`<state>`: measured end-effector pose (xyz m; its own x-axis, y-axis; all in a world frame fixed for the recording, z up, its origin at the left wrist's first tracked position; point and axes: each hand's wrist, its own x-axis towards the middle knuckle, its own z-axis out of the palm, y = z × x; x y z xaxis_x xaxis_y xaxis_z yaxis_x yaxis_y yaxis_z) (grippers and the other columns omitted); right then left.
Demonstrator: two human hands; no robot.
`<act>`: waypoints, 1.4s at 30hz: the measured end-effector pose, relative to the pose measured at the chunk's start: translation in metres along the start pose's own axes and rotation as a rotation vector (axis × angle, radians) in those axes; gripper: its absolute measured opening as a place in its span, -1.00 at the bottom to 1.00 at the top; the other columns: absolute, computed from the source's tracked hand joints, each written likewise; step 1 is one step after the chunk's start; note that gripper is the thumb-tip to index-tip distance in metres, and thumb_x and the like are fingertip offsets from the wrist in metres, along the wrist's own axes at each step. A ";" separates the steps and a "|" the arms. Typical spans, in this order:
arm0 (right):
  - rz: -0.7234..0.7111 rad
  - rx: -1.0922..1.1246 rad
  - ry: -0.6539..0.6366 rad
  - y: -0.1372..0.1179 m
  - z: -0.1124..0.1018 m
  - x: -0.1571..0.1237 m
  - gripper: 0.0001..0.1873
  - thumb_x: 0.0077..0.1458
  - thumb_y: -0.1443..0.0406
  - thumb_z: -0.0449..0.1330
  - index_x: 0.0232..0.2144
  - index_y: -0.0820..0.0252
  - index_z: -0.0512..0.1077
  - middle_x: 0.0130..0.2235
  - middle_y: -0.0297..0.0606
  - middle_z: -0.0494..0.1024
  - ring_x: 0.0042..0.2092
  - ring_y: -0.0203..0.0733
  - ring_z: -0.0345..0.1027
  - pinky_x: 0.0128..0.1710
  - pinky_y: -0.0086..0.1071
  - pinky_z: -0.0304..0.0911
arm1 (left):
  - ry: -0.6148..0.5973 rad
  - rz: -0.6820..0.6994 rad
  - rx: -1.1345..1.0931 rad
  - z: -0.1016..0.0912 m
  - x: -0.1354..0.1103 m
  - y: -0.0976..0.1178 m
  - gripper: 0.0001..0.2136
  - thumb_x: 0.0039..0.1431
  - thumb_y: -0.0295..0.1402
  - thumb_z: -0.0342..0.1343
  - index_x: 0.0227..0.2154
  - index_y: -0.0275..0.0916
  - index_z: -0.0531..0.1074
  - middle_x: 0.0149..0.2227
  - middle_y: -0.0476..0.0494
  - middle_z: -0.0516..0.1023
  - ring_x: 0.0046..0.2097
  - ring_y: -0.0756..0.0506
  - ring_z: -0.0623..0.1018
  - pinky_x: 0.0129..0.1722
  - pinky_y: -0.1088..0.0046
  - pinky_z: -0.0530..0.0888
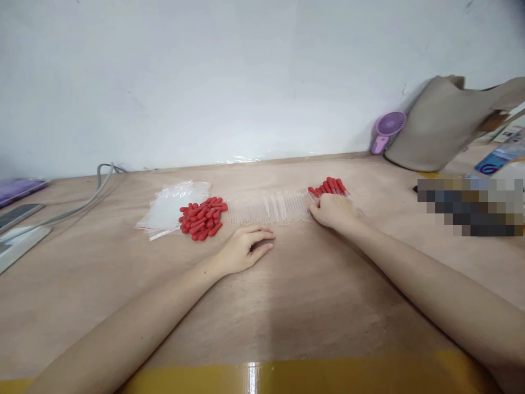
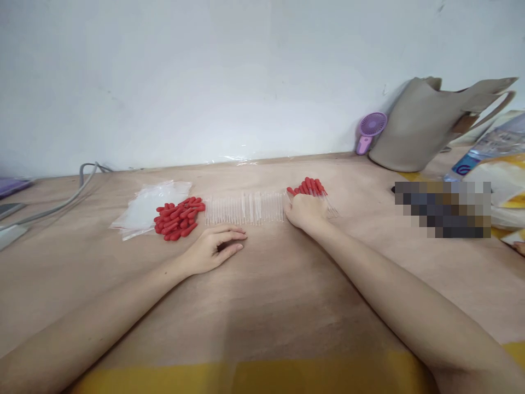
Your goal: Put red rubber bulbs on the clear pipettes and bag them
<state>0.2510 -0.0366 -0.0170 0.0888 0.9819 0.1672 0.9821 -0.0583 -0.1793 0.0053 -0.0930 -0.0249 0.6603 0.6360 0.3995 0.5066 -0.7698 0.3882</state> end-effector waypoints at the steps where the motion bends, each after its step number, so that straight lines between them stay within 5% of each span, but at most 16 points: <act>1: 0.013 0.009 -0.005 0.001 0.001 0.001 -0.59 0.07 0.15 -0.06 -0.48 0.30 0.48 -0.43 0.06 0.49 -0.32 0.10 0.39 -0.38 -0.16 0.17 | 0.000 -0.002 -0.002 0.000 0.000 0.000 -0.78 0.15 -0.36 0.00 -0.18 -0.25 0.46 -0.15 -0.21 0.50 -0.10 -0.10 0.48 -0.08 0.30 0.42; 5: 0.065 0.062 0.005 0.004 0.003 0.004 -0.59 0.09 0.13 -0.06 -0.46 0.30 0.46 -0.38 0.06 0.49 -0.29 0.10 0.39 -0.33 -0.13 0.16 | -0.006 -0.011 -0.004 0.000 0.000 -0.001 -0.78 0.16 -0.36 0.00 -0.18 -0.25 0.45 -0.14 -0.20 0.49 -0.09 -0.10 0.47 -0.08 0.31 0.42; 9: 0.054 0.181 0.172 0.005 0.003 -0.001 -0.60 0.11 0.07 -0.08 -0.40 0.21 0.42 -0.40 -0.07 0.49 -0.30 0.03 0.36 -0.34 -0.19 0.14 | -0.010 0.001 -0.009 0.001 -0.001 0.000 -0.78 0.16 -0.36 -0.01 -0.18 -0.24 0.45 -0.14 -0.19 0.49 -0.09 -0.09 0.47 -0.09 0.33 0.41; 14: -0.242 0.364 0.307 -0.001 0.014 -0.019 -0.71 0.13 0.18 -0.07 -0.31 0.23 0.36 -0.39 -0.15 0.48 -0.36 -0.10 0.33 -0.39 -0.31 0.13 | 0.101 -0.039 0.154 -0.006 -0.001 0.001 -0.82 0.13 -0.32 0.01 -0.29 -0.23 0.48 -0.26 -0.15 0.50 -0.21 -0.10 0.46 -0.18 0.32 0.40; 19: -0.554 0.435 0.375 -0.008 0.023 -0.027 -0.74 0.15 0.26 -0.11 -0.29 0.22 0.34 -0.37 -0.15 0.45 -0.29 -0.12 0.30 -0.27 -0.29 0.16 | 0.272 -0.316 0.556 -0.042 0.004 -0.014 -0.82 0.11 -0.30 0.00 -0.42 -0.22 0.47 -0.38 -0.15 0.43 -0.26 -0.15 0.40 -0.21 0.25 0.32; 27: -0.627 0.460 0.335 -0.007 0.025 -0.024 -0.82 0.13 0.34 -0.09 -0.35 0.22 0.30 -0.37 -0.16 0.40 -0.32 -0.17 0.26 -0.32 -0.33 0.15 | 0.061 -0.637 0.724 -0.080 0.000 -0.040 -0.69 -0.06 -0.07 0.08 -0.37 -0.20 0.44 -0.28 -0.22 0.42 -0.18 -0.27 0.41 -0.17 0.15 0.31; 42: -0.642 0.458 0.316 -0.008 0.022 -0.025 -0.82 0.11 0.34 -0.07 -0.35 0.23 0.32 -0.37 -0.16 0.40 -0.31 -0.15 0.28 -0.31 -0.31 0.16 | 0.042 -0.617 0.860 -0.075 0.002 -0.044 -0.72 0.12 -0.23 -0.09 -0.51 -0.26 0.43 -0.35 -0.24 0.50 -0.23 -0.24 0.47 -0.25 0.21 0.35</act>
<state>0.2369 -0.0571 -0.0414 -0.3535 0.6991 0.6215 0.6994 0.6387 -0.3207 -0.0573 -0.0539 0.0206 0.1434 0.9184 0.3687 0.9806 -0.0815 -0.1784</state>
